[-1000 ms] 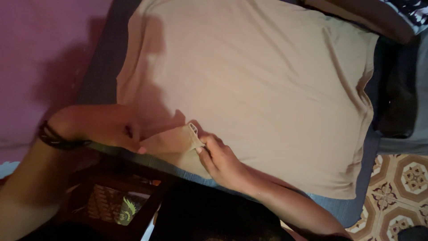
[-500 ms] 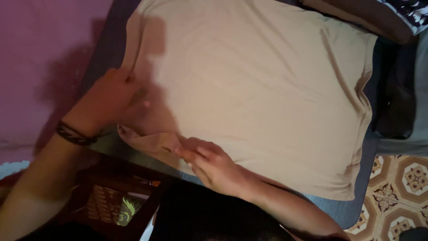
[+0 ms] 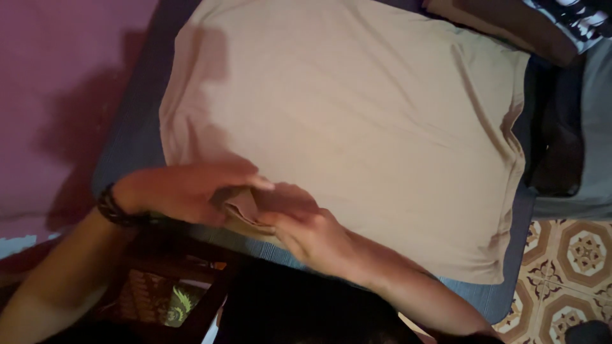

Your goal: Folding a t-shirt on a table and placing it on a stack of clothes.

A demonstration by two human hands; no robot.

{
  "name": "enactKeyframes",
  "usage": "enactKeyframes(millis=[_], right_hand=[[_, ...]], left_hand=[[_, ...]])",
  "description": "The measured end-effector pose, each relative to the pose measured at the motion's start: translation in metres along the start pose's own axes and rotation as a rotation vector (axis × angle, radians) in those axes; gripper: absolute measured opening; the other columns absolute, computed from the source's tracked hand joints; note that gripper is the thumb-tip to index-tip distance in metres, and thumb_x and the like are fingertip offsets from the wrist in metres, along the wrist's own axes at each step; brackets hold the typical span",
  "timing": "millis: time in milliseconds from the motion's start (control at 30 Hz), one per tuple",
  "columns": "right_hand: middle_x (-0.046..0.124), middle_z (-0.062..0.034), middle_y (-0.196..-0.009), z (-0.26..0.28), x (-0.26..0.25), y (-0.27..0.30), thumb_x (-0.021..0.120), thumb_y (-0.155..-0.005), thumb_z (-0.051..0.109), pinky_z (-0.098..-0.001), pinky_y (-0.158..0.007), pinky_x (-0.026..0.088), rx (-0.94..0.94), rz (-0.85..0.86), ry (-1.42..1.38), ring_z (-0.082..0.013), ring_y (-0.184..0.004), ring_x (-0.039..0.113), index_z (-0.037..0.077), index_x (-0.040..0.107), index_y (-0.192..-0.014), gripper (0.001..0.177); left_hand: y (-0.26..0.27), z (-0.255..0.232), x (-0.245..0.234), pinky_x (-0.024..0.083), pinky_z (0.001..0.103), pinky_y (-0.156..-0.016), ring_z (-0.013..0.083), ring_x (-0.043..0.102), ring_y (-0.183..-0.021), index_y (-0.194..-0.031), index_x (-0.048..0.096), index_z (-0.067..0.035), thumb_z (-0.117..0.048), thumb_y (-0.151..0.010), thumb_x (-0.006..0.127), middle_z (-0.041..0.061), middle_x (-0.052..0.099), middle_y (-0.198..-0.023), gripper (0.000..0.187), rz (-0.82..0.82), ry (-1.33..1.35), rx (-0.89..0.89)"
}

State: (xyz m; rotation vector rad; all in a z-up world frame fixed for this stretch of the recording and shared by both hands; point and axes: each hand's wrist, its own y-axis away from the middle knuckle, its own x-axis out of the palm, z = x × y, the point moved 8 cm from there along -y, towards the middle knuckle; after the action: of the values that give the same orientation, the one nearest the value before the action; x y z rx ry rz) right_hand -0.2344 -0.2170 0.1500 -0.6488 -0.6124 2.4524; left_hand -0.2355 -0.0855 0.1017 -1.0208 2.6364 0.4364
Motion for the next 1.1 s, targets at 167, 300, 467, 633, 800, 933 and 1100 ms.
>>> enactKeyframes(millis=[167, 300, 467, 633, 800, 933, 1100], right_hand=[[0.076, -0.0168, -0.104, -0.025, -0.003, 0.006, 0.063, -0.100, 0.018, -0.0465, -0.073, 0.063, 0.286, -0.053, 0.197, -0.0425, -0.089, 0.074, 0.011, 0.070, -0.119, 0.021], [0.075, -0.0160, -0.115, -0.071, 0.009, 0.056, 0.077, -0.091, 0.021, -0.0482, -0.081, 0.062, 0.420, -0.042, 0.164, -0.0385, -0.099, 0.073, 0.014, 0.068, -0.129, 0.039], [0.063, -0.0195, -0.134, -0.056, 0.011, 0.045, 0.066, -0.101, 0.017, -0.0474, -0.111, 0.047, 0.298, 0.080, -0.069, -0.0367, -0.130, 0.059, 0.000, 0.064, -0.110, 0.020], [0.067, -0.0095, -0.117, -0.040, 0.014, 0.032, 0.066, -0.100, 0.016, -0.0362, -0.099, 0.047, 0.482, 0.234, -0.107, -0.0241, -0.112, 0.058, 0.008, 0.069, -0.108, 0.012], [0.059, -0.0218, -0.134, -0.027, 0.015, 0.020, 0.063, -0.100, 0.009, -0.0490, -0.114, 0.046, 0.258, 0.275, -0.071, -0.0400, -0.133, 0.054, 0.001, 0.064, -0.106, 0.010], [0.060, -0.0174, -0.123, -0.038, 0.012, 0.023, 0.062, -0.100, 0.005, -0.0413, -0.101, 0.048, 0.367, 0.241, -0.084, -0.0337, -0.119, 0.058, 0.004, 0.059, -0.101, 0.003], [0.072, -0.0031, -0.094, -0.079, 0.017, 0.043, 0.056, -0.104, 0.031, -0.0295, -0.077, 0.053, 0.824, 0.316, -0.011, -0.0148, -0.083, 0.068, 0.016, 0.062, -0.110, 0.017]], left_hand=[[0.015, 0.047, 0.012, 0.062, 0.049, -0.091, 0.0311, 0.078, -0.109, -0.120, 0.078, -0.012, -0.038, -0.084, 0.083, 0.013, 0.084, -0.114, 0.045, -0.068, 0.249, -0.302], [0.016, 0.029, 0.008, 0.045, 0.028, -0.053, 0.0102, 0.056, -0.056, -0.148, 0.064, -0.034, -0.059, -0.088, 0.050, -0.002, 0.056, -0.065, 0.067, 0.204, 0.073, -0.406], [0.021, 0.019, 0.008, 0.036, 0.029, -0.055, 0.0098, 0.047, -0.057, -0.068, 0.056, -0.012, -0.059, -0.096, 0.055, -0.003, 0.045, -0.067, 0.055, 0.206, 0.201, -0.115], [0.009, -0.033, 0.032, 0.051, 0.026, -0.069, 0.0124, 0.060, -0.065, -0.077, 0.061, -0.010, -0.051, -0.097, 0.058, 0.001, 0.064, -0.098, 0.045, 0.545, 0.482, -0.142], [0.028, 0.029, 0.039, 0.046, 0.032, -0.073, 0.0135, 0.065, -0.091, -0.075, 0.063, -0.014, -0.065, -0.088, 0.061, -0.007, 0.068, -0.125, 0.053, 0.505, 0.079, -0.266], [0.027, 0.051, 0.017, 0.045, 0.034, -0.077, 0.0163, 0.060, -0.086, -0.103, 0.062, -0.015, -0.030, -0.089, 0.060, 0.002, 0.064, -0.096, 0.021, 0.282, -0.005, -0.278], [0.038, 0.052, -0.011, 0.057, 0.025, -0.080, 0.0094, 0.074, -0.088, -0.144, 0.064, -0.025, -0.030, -0.096, 0.059, -0.005, 0.084, -0.111, 0.049, 0.186, 0.094, -0.517]])
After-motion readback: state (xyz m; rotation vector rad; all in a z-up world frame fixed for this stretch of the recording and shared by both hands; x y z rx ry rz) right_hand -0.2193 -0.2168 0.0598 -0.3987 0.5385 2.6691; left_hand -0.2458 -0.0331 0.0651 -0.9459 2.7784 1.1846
